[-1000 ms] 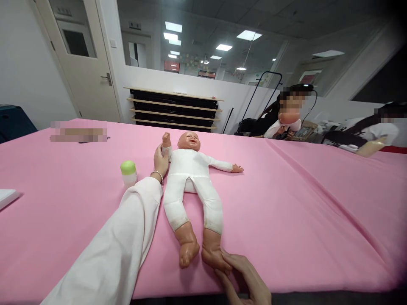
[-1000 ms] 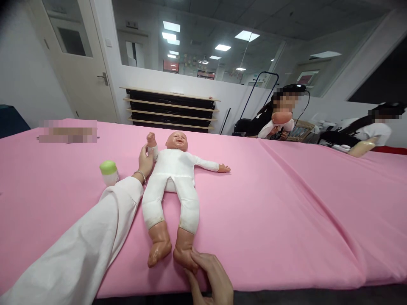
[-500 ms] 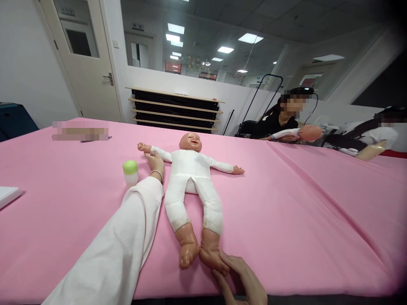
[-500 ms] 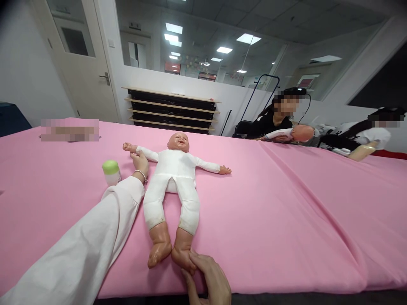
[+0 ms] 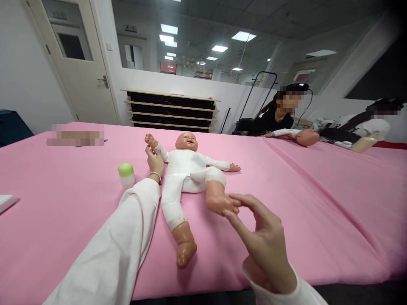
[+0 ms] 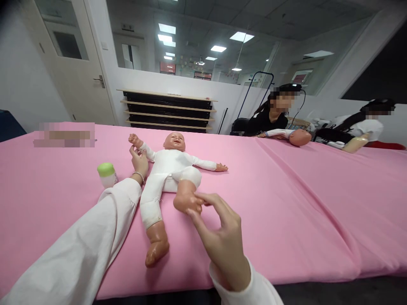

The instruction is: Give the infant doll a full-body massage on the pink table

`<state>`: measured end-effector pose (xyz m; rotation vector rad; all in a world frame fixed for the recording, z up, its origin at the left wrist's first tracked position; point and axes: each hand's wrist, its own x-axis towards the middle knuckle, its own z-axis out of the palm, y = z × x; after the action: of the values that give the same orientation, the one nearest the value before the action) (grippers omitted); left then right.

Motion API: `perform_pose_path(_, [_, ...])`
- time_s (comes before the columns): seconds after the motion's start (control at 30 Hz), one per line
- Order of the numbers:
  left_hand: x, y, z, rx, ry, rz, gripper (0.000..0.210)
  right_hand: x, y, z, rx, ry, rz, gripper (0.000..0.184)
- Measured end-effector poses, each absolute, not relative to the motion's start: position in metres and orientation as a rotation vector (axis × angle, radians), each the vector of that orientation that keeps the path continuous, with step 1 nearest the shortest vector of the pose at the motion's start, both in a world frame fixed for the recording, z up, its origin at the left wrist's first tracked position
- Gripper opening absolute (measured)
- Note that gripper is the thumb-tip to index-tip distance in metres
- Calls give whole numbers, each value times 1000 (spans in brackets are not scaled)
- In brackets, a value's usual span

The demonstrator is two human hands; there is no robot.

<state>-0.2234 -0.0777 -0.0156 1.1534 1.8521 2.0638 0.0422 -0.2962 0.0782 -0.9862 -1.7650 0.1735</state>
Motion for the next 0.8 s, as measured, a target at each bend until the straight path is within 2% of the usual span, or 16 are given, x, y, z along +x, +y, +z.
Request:
perform_pose_path(0.17, [-217, -85, -8, 1530, 1720, 1982, 50, 29, -246, 97, -938, -1765, 229, 17])
perform_pose_path(0.5, [-214, -82, -7, 2239, 1735, 1540, 42, 1, -180, 75, -956, -1969, 273, 12])
perform_pose_path(0.67, [-216, -78, -9, 2332, 1767, 1463, 45, -6, -171, 72, -985, -1953, 325, 12])
perform_pose_path(0.8, [-216, -81, -9, 2213, 1766, 1555, 45, 0, -181, 78, -969, -1917, 369, 13])
